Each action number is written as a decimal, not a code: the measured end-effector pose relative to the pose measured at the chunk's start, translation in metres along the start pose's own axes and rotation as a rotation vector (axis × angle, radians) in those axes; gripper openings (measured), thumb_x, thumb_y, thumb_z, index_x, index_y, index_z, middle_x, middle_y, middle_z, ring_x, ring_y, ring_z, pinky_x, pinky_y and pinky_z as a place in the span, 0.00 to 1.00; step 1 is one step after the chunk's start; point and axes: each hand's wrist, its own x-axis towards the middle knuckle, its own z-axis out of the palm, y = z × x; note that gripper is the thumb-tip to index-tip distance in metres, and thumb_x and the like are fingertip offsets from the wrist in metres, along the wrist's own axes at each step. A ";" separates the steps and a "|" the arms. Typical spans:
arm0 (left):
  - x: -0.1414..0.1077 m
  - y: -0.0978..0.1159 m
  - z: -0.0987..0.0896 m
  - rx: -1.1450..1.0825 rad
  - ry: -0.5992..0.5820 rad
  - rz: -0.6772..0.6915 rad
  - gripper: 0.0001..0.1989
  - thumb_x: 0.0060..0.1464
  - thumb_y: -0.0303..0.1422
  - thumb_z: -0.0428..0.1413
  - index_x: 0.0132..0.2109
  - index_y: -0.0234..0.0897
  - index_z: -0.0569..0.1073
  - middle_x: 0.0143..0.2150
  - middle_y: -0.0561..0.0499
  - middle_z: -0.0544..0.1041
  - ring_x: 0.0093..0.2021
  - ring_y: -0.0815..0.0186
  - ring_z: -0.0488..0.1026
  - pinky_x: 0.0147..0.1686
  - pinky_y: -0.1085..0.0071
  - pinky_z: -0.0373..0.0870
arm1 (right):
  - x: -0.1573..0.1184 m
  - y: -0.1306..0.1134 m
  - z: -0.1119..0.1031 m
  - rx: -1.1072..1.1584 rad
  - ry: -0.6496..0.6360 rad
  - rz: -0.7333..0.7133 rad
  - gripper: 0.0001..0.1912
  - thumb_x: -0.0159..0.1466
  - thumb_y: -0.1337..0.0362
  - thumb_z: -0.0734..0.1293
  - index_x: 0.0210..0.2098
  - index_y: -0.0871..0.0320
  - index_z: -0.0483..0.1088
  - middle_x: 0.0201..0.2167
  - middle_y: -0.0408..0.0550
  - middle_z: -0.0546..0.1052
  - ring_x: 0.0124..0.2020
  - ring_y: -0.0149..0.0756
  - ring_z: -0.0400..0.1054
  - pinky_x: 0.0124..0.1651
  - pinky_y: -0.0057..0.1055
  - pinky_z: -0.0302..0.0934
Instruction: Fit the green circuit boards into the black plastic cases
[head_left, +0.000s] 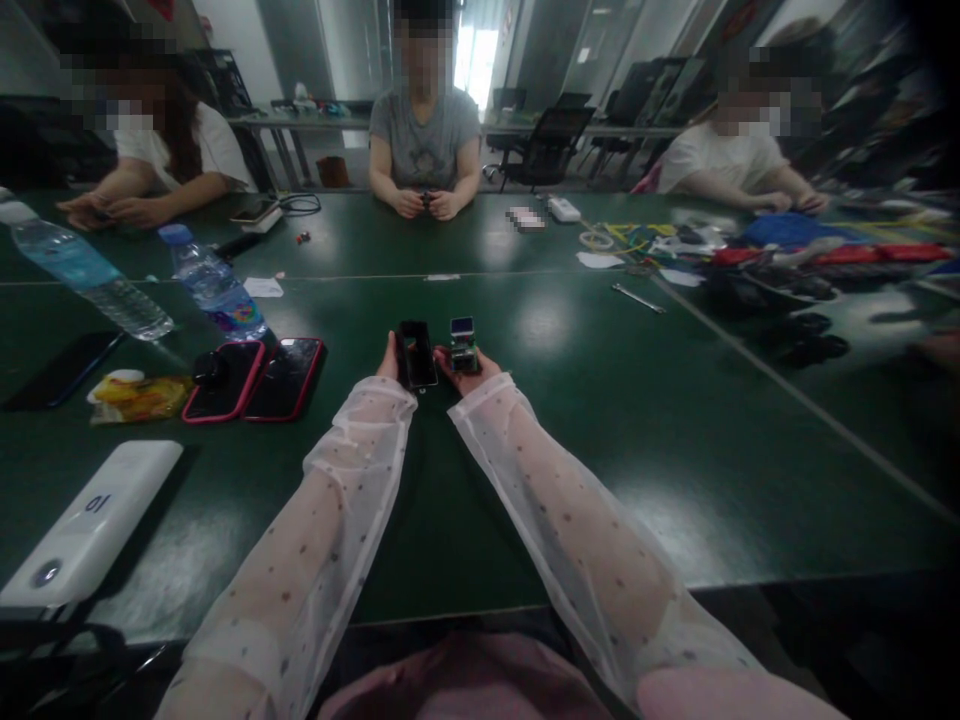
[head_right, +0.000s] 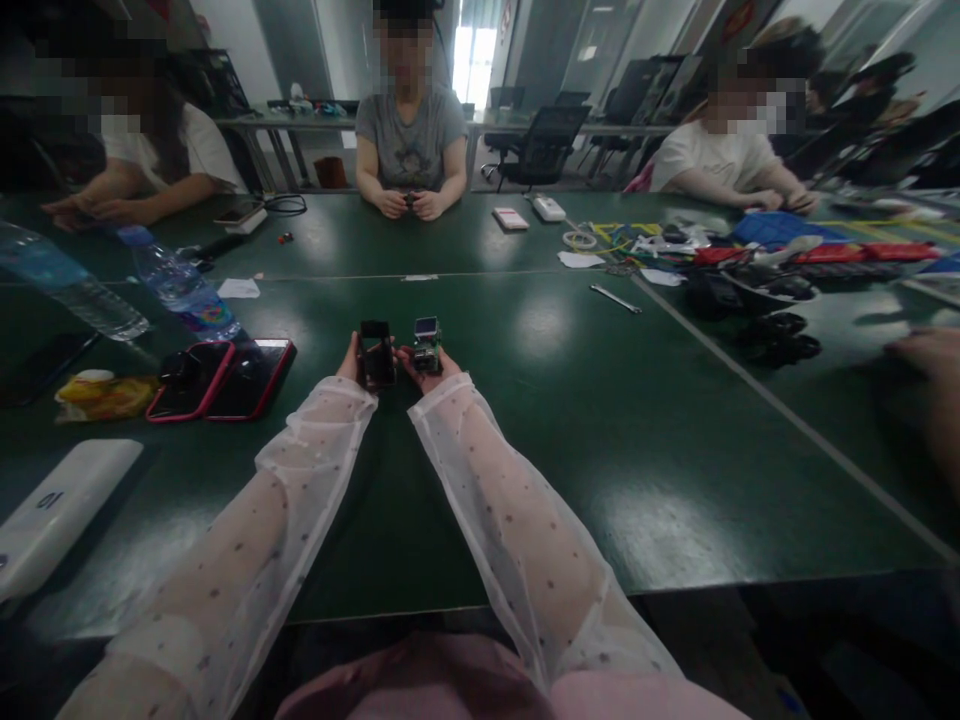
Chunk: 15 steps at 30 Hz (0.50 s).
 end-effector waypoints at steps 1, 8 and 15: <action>0.000 0.001 0.000 -0.017 0.013 0.011 0.33 0.68 0.54 0.39 0.58 0.32 0.73 0.26 0.48 0.78 0.24 0.63 0.75 0.32 0.65 0.76 | -0.001 0.000 0.001 -0.003 -0.001 0.008 0.25 0.75 0.57 0.49 0.59 0.67 0.65 0.33 0.56 0.82 0.35 0.39 0.79 0.36 0.32 0.77; 0.006 0.000 -0.006 -0.027 0.044 0.087 0.34 0.68 0.56 0.39 0.61 0.34 0.72 0.29 0.49 0.79 0.26 0.64 0.76 0.32 0.69 0.75 | -0.005 -0.003 0.002 0.003 -0.035 0.013 0.26 0.75 0.58 0.49 0.60 0.69 0.65 0.34 0.59 0.82 0.37 0.40 0.80 0.36 0.33 0.77; 0.003 0.001 -0.004 0.036 -0.002 0.066 0.36 0.69 0.55 0.34 0.62 0.36 0.72 0.29 0.50 0.78 0.23 0.67 0.74 0.24 0.72 0.68 | -0.001 -0.002 -0.003 -0.078 -0.054 0.008 0.21 0.75 0.59 0.52 0.50 0.65 0.71 0.35 0.58 0.82 0.36 0.39 0.80 0.38 0.33 0.77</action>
